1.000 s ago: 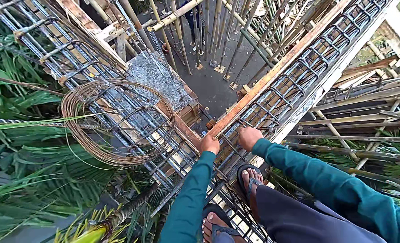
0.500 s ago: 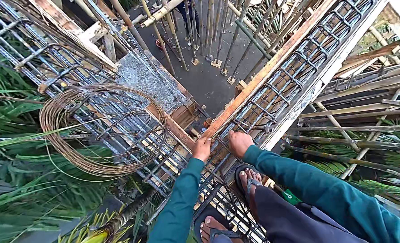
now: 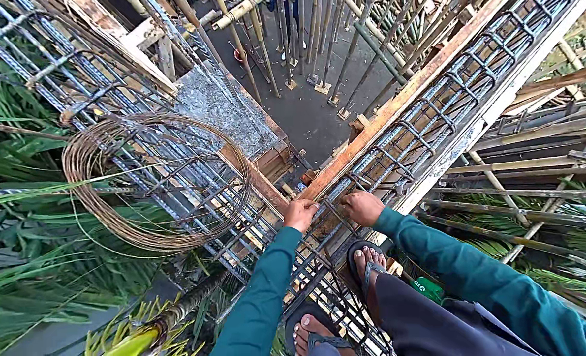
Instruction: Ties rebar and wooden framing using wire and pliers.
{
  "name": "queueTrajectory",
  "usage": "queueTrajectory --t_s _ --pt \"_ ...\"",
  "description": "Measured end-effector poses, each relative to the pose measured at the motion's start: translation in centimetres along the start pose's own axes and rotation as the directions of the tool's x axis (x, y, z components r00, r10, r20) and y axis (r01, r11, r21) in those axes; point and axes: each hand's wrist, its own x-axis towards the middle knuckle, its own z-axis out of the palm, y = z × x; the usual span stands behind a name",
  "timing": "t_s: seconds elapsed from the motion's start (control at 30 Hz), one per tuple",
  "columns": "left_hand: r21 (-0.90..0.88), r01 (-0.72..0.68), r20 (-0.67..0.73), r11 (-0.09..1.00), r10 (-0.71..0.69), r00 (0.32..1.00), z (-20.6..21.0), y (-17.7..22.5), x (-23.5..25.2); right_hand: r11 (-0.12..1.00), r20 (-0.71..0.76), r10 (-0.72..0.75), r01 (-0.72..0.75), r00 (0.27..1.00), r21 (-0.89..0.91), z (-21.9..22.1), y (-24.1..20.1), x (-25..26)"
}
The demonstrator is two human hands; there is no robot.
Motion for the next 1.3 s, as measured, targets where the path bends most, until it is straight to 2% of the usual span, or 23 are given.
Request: queueTrajectory --t_s 0.07,0.13,0.2,0.3,0.4,0.53,0.63,0.73,0.83,1.0,1.13,1.3 --pt "0.09 -0.02 0.032 0.996 0.017 0.999 -0.4 0.3 0.1 1.0 0.001 -0.008 0.008 1.0 0.009 -0.1 0.0 0.0" --pt "0.127 -0.02 0.007 0.992 0.019 1.0 -0.3 0.5 0.1 0.997 -0.067 -0.021 0.025 0.998 0.069 0.1 0.0 0.3" --pt "0.101 -0.008 -0.041 0.995 0.012 0.999 0.1 0.3 -0.1 0.99 -0.12 -0.022 0.038 0.993 0.134 0.5 0.0 0.4" --pt "0.01 0.002 -0.125 1.0 -0.001 0.992 0.5 0.0 -0.9 0.985 -0.107 -0.055 0.071 0.993 0.158 0.4 0.3 -0.1" --pt "0.014 -0.009 -0.217 1.0 0.012 0.976 1.1 0.1 -1.8 0.994 -0.055 -0.094 0.097 0.994 0.047 -0.2 0.9 -0.9" --pt "0.094 -0.032 -0.274 0.995 0.056 0.96 1.9 -0.1 -2.0 0.97 0.043 -0.144 0.15 0.989 -0.192 -1.0 0.6 -1.6" --pt "0.059 -0.001 -0.238 0.998 0.015 0.971 1.5 -0.1 -1.8 0.937 0.153 -0.156 0.195 0.976 -0.29 -1.5 -0.1 -0.7" --pt "0.016 0.032 -0.135 0.999 -0.03 0.99 0.8 0.0 -1.1 0.918 0.228 -0.127 0.201 0.965 -0.342 -2.2 -0.7 0.0" --pt "0.05 0.006 -0.068 0.999 -0.003 0.998 0.6 -0.5 -0.6 0.905 0.278 -0.097 0.201 0.956 -0.374 -2.7 -1.2 0.9" --pt "0.101 -0.13 0.0 0.986 0.13 0.991 0.0 -0.6 -1.2 0.924 0.228 -0.131 0.202 0.965 -0.325 -1.4 0.0 2.1" --pt "-0.011 -0.263 0.061 0.965 0.263 0.963 -1.0 -0.3 -1.8 0.933 0.228 -0.136 0.201 0.964 -0.297 -1.4 -0.5 1.6" --pt "-0.181 -0.24 0.036 0.954 0.25 0.968 -1.8 0.3 -2.4 0.948 0.198 -0.129 0.18 0.972 -0.262 -1.2 -0.2 1.1"
